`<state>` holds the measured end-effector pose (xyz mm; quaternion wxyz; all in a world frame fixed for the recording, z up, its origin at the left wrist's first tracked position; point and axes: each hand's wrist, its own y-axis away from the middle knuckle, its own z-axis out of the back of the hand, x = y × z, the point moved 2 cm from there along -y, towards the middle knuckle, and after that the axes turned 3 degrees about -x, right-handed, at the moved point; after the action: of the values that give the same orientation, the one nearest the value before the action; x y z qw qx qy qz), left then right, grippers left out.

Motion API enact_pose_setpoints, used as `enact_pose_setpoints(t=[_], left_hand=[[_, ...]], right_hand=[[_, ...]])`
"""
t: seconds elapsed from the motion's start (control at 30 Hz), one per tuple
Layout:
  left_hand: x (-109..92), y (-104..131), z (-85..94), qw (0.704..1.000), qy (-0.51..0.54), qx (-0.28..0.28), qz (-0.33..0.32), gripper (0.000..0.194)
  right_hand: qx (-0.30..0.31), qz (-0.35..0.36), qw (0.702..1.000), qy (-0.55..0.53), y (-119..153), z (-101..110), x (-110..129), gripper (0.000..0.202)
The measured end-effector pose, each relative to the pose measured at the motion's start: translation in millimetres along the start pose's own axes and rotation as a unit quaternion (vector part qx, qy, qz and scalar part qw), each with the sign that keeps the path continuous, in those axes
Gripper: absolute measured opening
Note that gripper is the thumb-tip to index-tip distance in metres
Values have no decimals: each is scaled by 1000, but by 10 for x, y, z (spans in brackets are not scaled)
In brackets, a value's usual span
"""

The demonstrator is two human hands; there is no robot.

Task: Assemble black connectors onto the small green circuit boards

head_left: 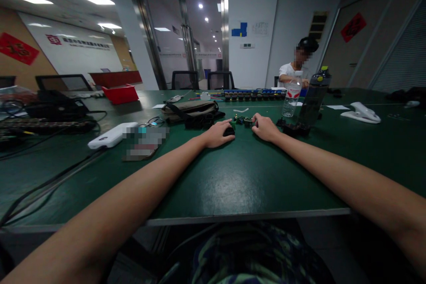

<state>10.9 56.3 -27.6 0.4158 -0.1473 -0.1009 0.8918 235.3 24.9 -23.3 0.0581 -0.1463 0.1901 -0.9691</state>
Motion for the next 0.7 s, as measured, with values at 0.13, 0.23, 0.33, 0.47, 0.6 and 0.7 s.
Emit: enact_pose_setpoints(t=[0.13, 0.23, 0.33, 0.47, 0.6, 0.7], left_hand=[[-9, -18, -2, 1000, -2, -14, -11, 45], [-41, -6, 16, 999, -4, -23, -31, 43], [-81, 3, 36, 999, -22, -21, -44, 43], [-122, 17, 58, 996, -53, -28, -60, 42], [-148, 46, 85, 995, -51, -42, -76, 39], [-170, 65, 110, 995, -41, -45, -78, 39]], right_hand=[[-16, -62, 997, 49, 25, 29, -42, 28], [-19, -111, 990, 86, 33, 35, -116, 38], [-4, -150, 983, 108, 20, 28, -183, 47], [30, -175, 978, 112, 1, 23, -200, 49], [38, -166, 979, 110, -1, 42, -178, 49], [39, -149, 981, 116, -6, 53, -186, 47]])
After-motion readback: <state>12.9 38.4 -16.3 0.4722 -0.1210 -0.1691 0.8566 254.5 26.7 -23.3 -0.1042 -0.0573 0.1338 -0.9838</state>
